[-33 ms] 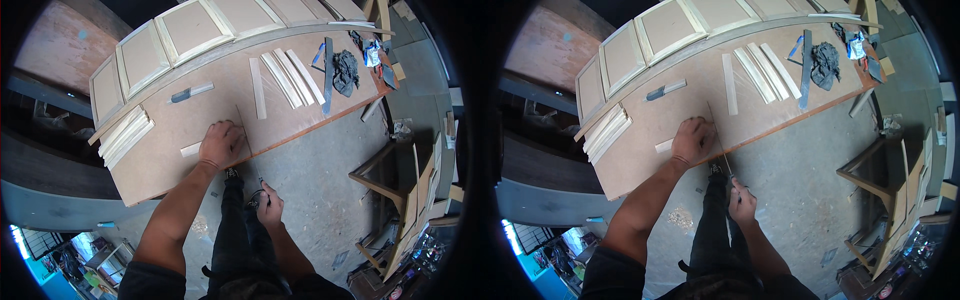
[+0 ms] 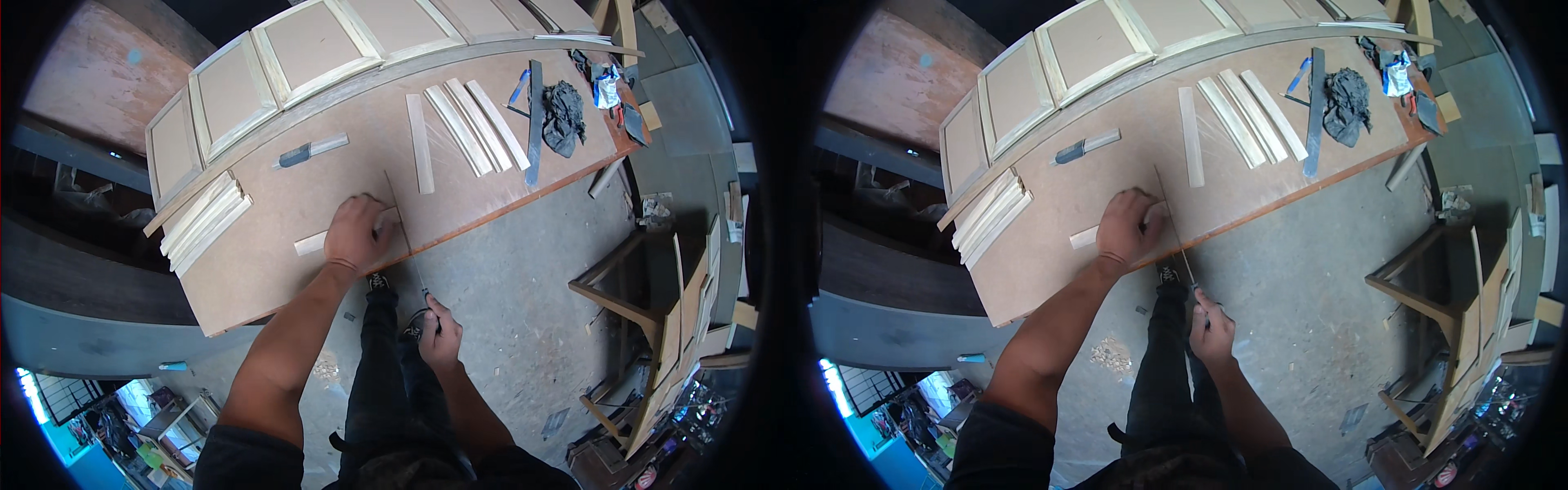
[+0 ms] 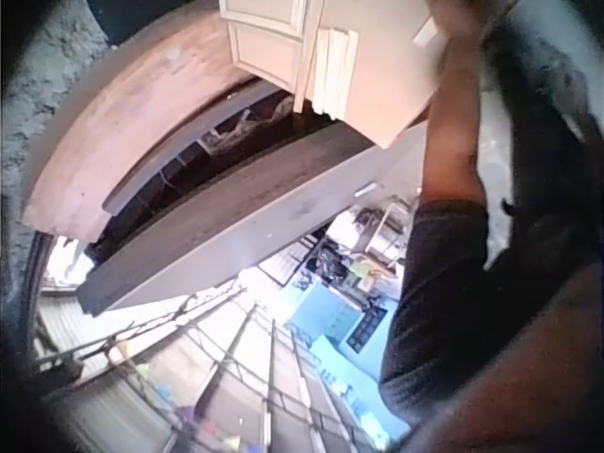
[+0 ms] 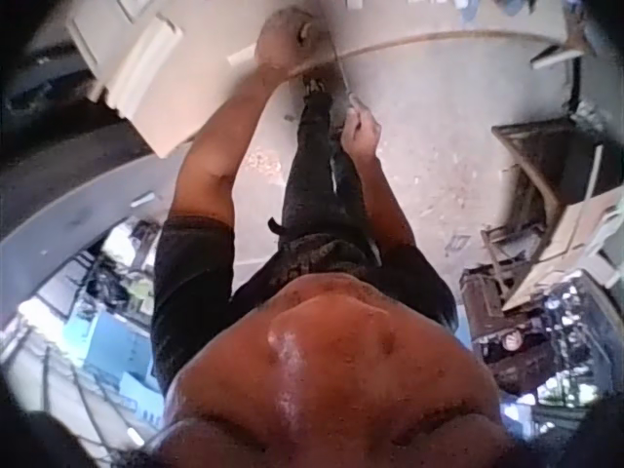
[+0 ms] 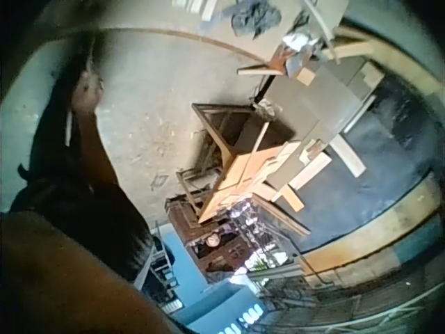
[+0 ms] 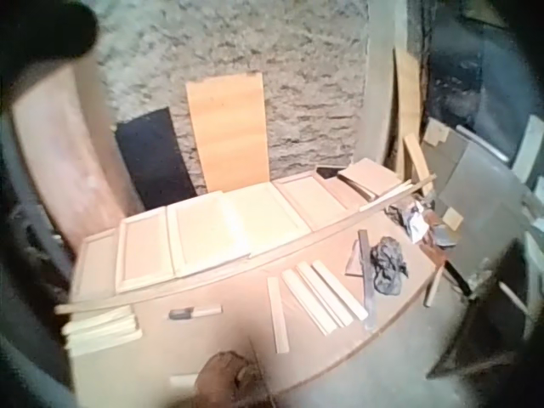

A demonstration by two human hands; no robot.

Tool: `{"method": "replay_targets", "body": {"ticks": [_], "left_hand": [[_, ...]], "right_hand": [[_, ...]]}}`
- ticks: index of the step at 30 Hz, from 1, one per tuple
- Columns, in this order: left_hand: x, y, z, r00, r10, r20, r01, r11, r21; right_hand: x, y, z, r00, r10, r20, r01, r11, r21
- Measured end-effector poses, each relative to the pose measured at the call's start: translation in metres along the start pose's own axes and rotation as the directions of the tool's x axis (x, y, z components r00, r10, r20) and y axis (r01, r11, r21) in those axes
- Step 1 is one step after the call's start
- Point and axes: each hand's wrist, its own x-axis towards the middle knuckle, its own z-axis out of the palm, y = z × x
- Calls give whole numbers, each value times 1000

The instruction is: Measuring and cutting small wooden strips on a workbench.

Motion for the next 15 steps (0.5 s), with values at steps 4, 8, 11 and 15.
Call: {"method": "replay_targets", "body": {"ticks": [4,8,11,15], "left_hand": [[12,12,6,877,-478,44,480,877,-17],[15,14,15,910,-408,-76,414,901,128],[14,12,19,948,-291,-126,314,917,244],[15,11,23,953,-276,-125,301,913,276]], "right_hand": [[3,-4,2,999,34,0,-34,999,-36],[-2,-5,9,999,39,7,-39,998,-55],[0,-10,7,997,81,12,-81,997,-3],[0,-5,-2,999,11,-34,-11,1000,8]]}}
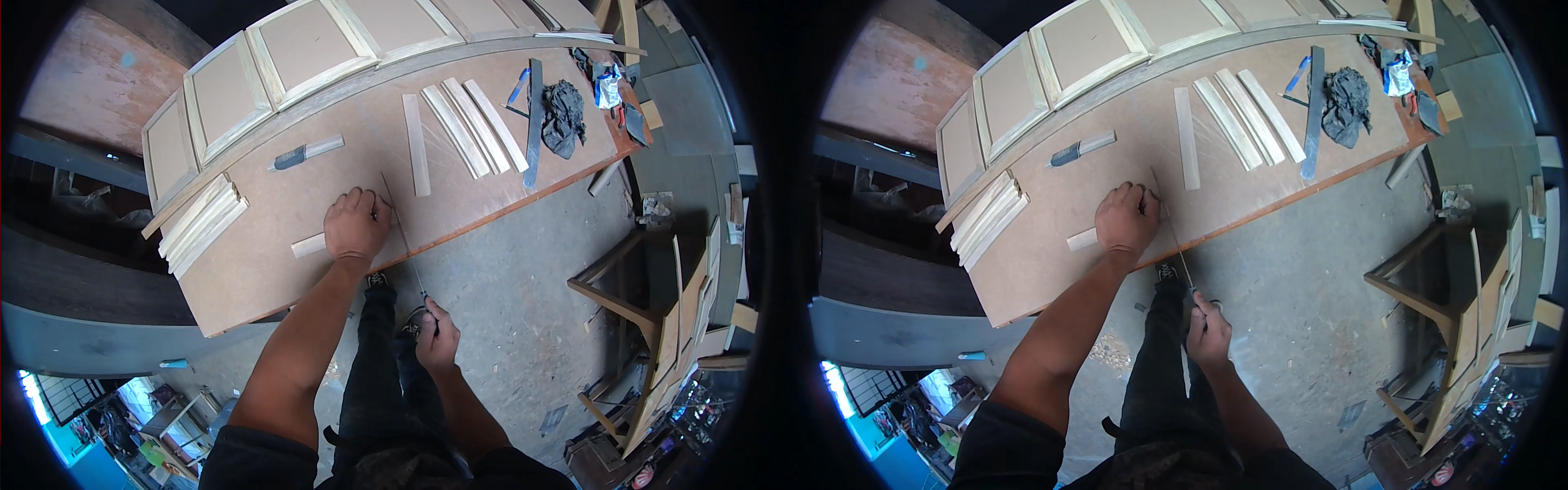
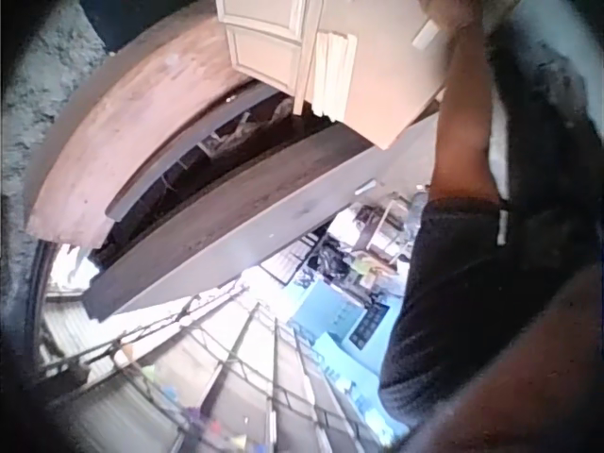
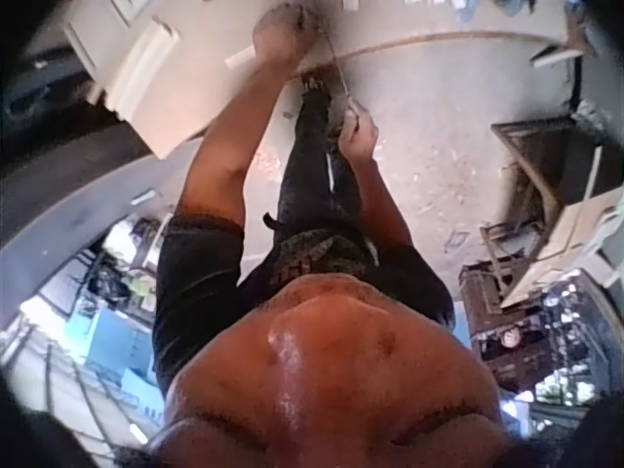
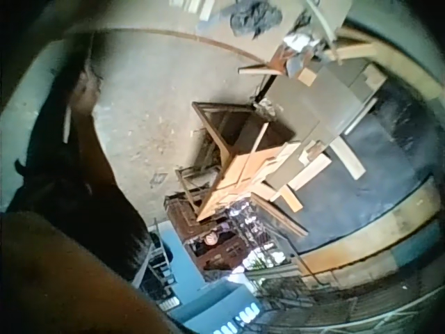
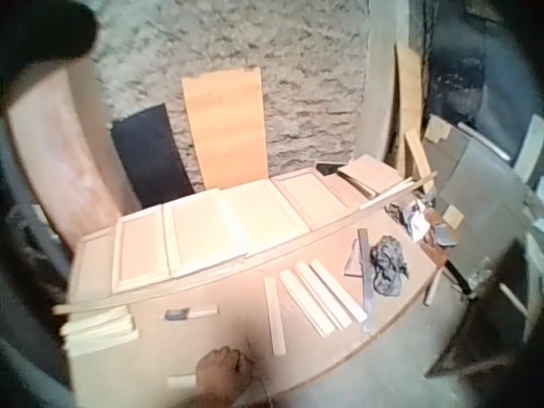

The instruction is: Measuring and cutting small wooden strips on a workbench.

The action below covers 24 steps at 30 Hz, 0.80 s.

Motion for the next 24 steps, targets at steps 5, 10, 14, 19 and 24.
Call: {"method": "replay_targets", "body": {"ticks": [5,10,14,19,24], "left_hand": [[1,0,2,1000,4,-8,-4,1000,11],[2,2,-2,1000,2,21,-2,1000,26],[2,2,-1,1000,9,19,-9,1000,18],[2,-3,4,999,30,-22,-29,999,24],[2,-1,2,999,37,-10,-37,999,-14]], "right_hand": [[11,1,-1,999,23,37,-23,1000,4],[2,-1,-7,999,6,51,-5,1000,-15],[9,4,2,999,-4,39,5,1000,-8],[22,9,11,999,-4,48,5,1000,-15],[-19,17,-2,1000,25,19,-25,1000,11]]}}
